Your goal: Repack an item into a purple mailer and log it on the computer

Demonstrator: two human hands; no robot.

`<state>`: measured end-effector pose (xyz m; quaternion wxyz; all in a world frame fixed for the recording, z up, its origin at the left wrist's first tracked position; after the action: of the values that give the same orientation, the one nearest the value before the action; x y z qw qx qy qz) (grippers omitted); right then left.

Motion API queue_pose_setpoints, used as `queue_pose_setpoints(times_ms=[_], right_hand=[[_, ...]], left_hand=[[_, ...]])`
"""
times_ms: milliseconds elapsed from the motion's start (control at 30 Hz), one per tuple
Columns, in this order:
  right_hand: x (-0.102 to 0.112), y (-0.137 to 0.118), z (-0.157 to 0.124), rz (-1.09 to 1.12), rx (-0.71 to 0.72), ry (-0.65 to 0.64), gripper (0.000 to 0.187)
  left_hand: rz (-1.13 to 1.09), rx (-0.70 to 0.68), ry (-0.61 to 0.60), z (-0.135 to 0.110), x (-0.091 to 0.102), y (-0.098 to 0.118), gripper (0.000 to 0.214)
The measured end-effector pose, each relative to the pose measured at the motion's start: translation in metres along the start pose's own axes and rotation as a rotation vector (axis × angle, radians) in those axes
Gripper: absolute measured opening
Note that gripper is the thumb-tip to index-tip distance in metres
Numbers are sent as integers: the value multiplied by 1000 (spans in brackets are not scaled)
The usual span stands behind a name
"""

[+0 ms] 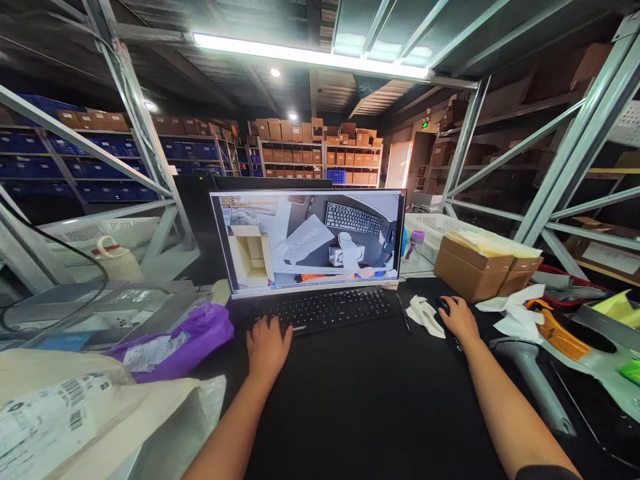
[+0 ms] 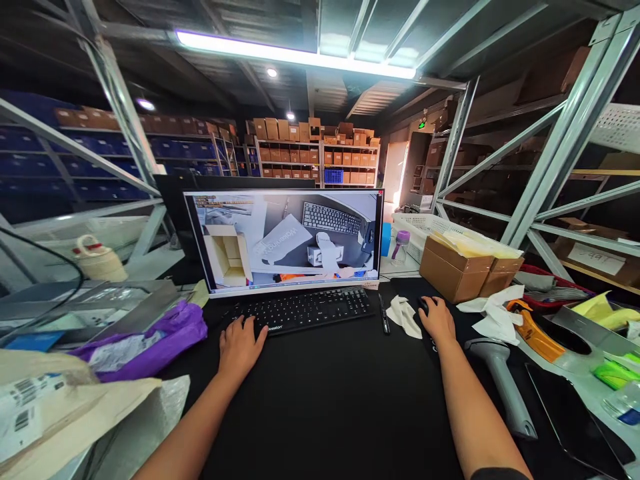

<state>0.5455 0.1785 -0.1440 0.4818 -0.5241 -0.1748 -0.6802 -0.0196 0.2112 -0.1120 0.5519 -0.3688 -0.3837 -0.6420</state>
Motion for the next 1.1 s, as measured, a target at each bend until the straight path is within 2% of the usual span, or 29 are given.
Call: queue_pose_setpoints(times_ms=[433,833,1100], right_hand=[[-1,-1,-1,12,-1,17,45],[1,-2,-2,18,15,34,44],[-3,1,0,17,18,21,45]], left_hand=[[-7,11,-21,0,0,0,54],[31,-11,27,1,-5,-3,53],[27,-7,-1,2,-3,-2,53]])
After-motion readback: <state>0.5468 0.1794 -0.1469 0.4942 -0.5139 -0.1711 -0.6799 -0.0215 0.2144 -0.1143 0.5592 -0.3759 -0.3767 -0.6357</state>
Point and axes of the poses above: each hand's wrist, its own z-axis towards the middle knuckle, its own x-axis out of the back of the hand, y = z × x, the point moved 3 cm from there along z, towards the middle knuckle, and after that the axes turned 5 degrees about -x, right-handed, at the moved point
